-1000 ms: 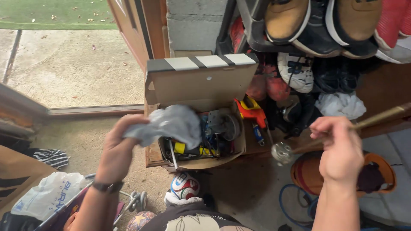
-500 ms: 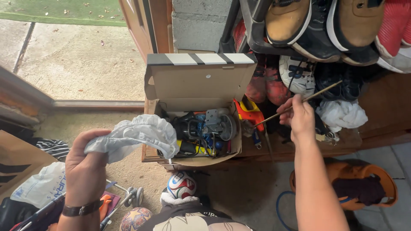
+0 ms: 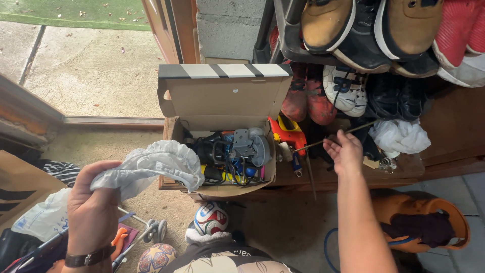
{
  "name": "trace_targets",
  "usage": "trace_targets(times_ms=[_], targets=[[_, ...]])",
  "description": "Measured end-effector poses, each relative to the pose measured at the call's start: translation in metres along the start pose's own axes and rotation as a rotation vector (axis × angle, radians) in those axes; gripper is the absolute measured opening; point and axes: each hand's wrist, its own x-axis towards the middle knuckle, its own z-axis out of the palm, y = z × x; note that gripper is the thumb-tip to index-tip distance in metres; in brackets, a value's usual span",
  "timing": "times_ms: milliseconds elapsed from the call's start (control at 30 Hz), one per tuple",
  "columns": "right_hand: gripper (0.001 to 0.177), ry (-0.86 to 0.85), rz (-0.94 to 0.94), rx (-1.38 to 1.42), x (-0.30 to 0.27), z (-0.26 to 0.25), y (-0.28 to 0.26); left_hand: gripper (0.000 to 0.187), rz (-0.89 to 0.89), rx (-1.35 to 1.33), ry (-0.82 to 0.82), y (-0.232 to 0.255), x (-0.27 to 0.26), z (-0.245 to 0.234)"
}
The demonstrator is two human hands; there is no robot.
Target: Sorting through a box of miscellaneous tools and electronic components on the floor
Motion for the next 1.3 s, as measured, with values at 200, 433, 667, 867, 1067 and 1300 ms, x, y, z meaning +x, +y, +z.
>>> trace_targets(times_ms=[200, 433, 667, 867, 1067, 1300], targets=[[0.028, 0.058, -0.022, -0.013, 0.006, -0.014, 0.021, 0.038, 0.027, 0.003, -0.007, -0.006, 0.002, 0.002], [0.031, 0.107, -0.432, -0.254, -0.099, 0.055, -0.009, 0.042, 0.063, -0.055, 0.002, -0.001, -0.004, 0.014], [0.041, -0.853, 0.352, -0.194, -0.249, 0.211, -0.015, 0.024, 0.225, 0.105, -0.053, -0.021, -0.021, 0.045], [0.03, -0.671, 0.358, 0.008, -0.248, 0.269, 0.018, 0.036, 0.404, 0.612, -0.461, -0.003, -0.029, 0.051], [0.033, -0.841, 0.211, -0.085, -0.261, 0.277, 0.041, 0.053, 0.092, 0.346, -0.277, -0.007, -0.003, 0.04], [0.029, -0.895, -0.065, -0.397, -0.209, 0.238, 0.023, 0.032, -0.068, 0.166, -0.111, -0.033, 0.04, -0.018]])
